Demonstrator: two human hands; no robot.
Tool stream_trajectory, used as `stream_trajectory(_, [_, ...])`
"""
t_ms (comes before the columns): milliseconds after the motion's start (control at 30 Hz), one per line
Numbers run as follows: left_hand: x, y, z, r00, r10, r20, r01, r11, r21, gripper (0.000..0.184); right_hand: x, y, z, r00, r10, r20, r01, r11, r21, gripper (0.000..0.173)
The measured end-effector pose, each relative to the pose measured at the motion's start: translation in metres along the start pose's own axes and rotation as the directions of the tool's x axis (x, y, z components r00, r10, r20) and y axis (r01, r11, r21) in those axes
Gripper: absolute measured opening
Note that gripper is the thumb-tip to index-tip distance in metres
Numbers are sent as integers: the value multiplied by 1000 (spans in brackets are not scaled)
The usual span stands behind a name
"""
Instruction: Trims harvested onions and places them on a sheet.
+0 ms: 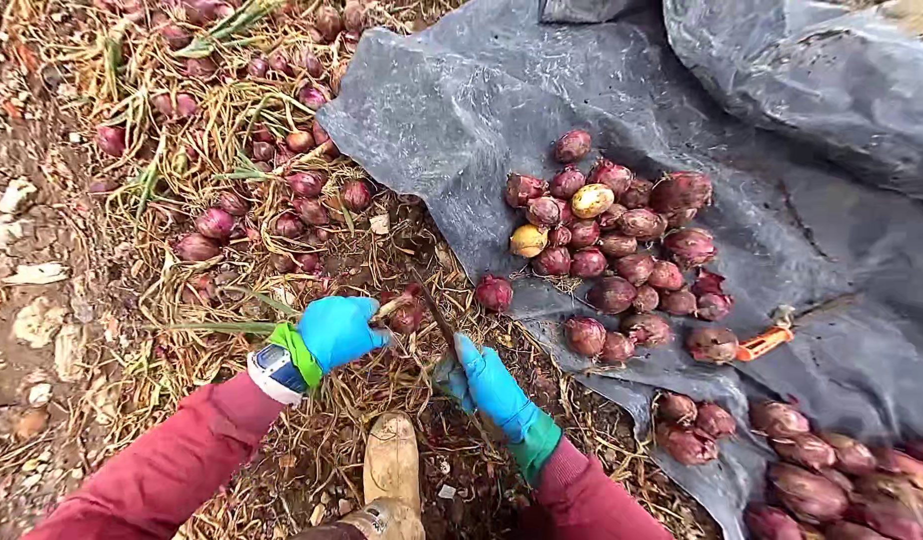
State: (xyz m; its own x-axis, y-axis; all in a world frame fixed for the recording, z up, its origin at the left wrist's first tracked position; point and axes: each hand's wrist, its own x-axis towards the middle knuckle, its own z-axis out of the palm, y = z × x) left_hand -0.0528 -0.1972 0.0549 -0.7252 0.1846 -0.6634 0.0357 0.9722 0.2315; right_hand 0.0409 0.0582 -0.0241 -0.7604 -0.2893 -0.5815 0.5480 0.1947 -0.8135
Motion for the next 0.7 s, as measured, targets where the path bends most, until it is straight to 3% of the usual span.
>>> stream_trajectory(67, [-3,0,-4,985,-88,-147,64,985,-162,47,3,11,3,998,65,-7,-65,998,19,86])
stream_trajectory(100, [-8,8,-6,991,-68,-118,51,988,-145,46,7,13,2,994,89,59,-87,996,-35,85])
stream_trajectory(167, [-17,36,1,995,58,80,-56,998,-25,42,7,15,-1,972,82,218,-49,987,-151,88])
stream_trajectory(233, [-14,66,13,933,190,305,-203,979,13,46,6,10,-9,973,21,229,17,986,-163,83])
stream_trajectory(300, [0,85,12,902,253,350,-274,962,10,48,1,9,-25,992,-63,111,70,996,-56,70])
stream_trajectory(400, [53,94,-13,990,118,73,-127,983,134,39,4,0,-63,968,-138,-211,154,986,64,96])
stream_trajectory(467, [92,84,-19,997,63,-46,-54,985,163,41,4,-12,-90,898,-94,-429,183,968,172,95])
stream_trajectory(500, [103,77,-13,991,123,-45,-112,973,201,44,2,-19,-101,878,-68,-475,169,970,173,93])
stream_trajectory(600, [108,56,55,916,380,128,-401,862,310,43,-7,-21,-107,933,-37,-358,32,999,-21,79])
stream_trajectory(667, [89,19,114,890,414,190,-453,843,288,41,-3,-15,-81,965,27,-259,-62,990,-127,67])
stream_trajectory(700, [71,-6,139,899,409,155,-436,863,256,37,2,-11,-65,972,78,-222,-118,978,-171,67])
